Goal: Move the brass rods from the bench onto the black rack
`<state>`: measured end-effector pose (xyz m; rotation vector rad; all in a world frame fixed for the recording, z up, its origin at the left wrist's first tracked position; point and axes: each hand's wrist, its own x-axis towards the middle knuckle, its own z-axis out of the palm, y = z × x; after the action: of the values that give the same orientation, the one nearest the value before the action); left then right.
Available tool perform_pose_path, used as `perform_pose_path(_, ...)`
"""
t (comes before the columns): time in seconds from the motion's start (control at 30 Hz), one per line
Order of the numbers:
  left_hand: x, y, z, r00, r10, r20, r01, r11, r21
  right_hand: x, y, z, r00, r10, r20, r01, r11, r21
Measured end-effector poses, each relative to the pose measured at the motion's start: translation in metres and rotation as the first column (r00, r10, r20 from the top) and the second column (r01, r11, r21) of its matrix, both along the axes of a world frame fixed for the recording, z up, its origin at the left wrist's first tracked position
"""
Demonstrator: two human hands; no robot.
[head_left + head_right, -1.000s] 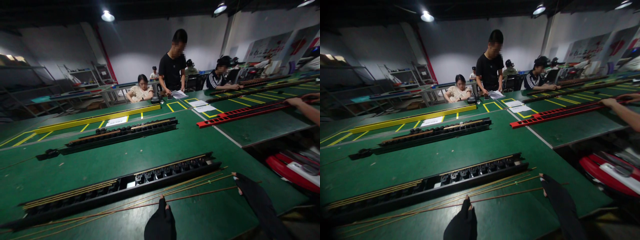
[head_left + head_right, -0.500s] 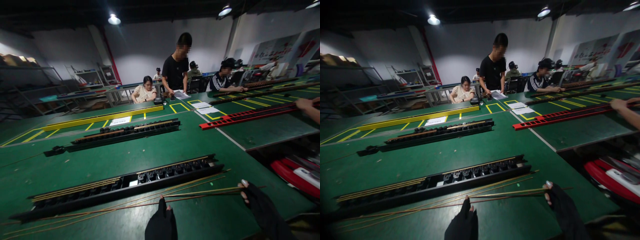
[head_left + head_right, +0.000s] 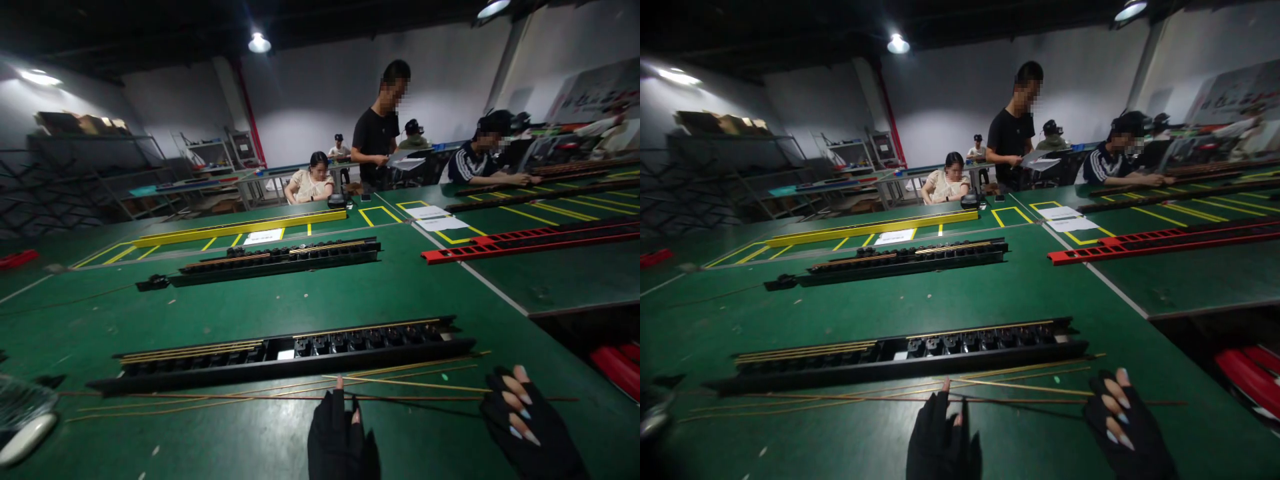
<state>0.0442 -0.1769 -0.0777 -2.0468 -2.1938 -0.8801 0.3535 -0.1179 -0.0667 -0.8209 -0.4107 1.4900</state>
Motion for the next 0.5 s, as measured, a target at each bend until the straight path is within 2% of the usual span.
perform_pose_path(0.1,0.007,0.012,0.015,0.999,0.008,-0.032,0.001,0.959,0.282,-0.019,0.015,0.022,0.999,0.035,0.005,-0.035,0.999,0.026)
perform_pose_path(0.13,0.008,0.02,0.022,0.998,-0.026,-0.058,0.044,0.94,0.338,-0.028,0.022,0.029,0.999,0.047,-0.002,-0.047,0.999,0.029)
perform_pose_path(0.2,0.007,0.039,0.035,0.985,-0.104,-0.138,0.146,0.929,0.341,-0.045,0.035,0.043,0.997,0.071,-0.025,-0.07,0.997,0.031)
perform_pose_path(0.3,-0.003,0.064,0.044,0.969,-0.139,-0.204,0.204,0.917,0.342,-0.068,0.052,0.064,0.99,0.124,-0.072,-0.122,0.992,0.033)
perform_pose_path(0.4,-0.014,0.081,0.042,0.958,-0.151,-0.243,0.227,0.918,0.326,-0.08,0.062,0.079,0.988,0.151,-0.025,-0.149,0.986,0.079)
perform_pose_path(0.5,-0.021,0.093,0.037,0.954,-0.166,-0.25,0.243,0.916,0.32,-0.082,0.067,0.084,0.989,0.144,0.014,-0.145,0.984,0.108)
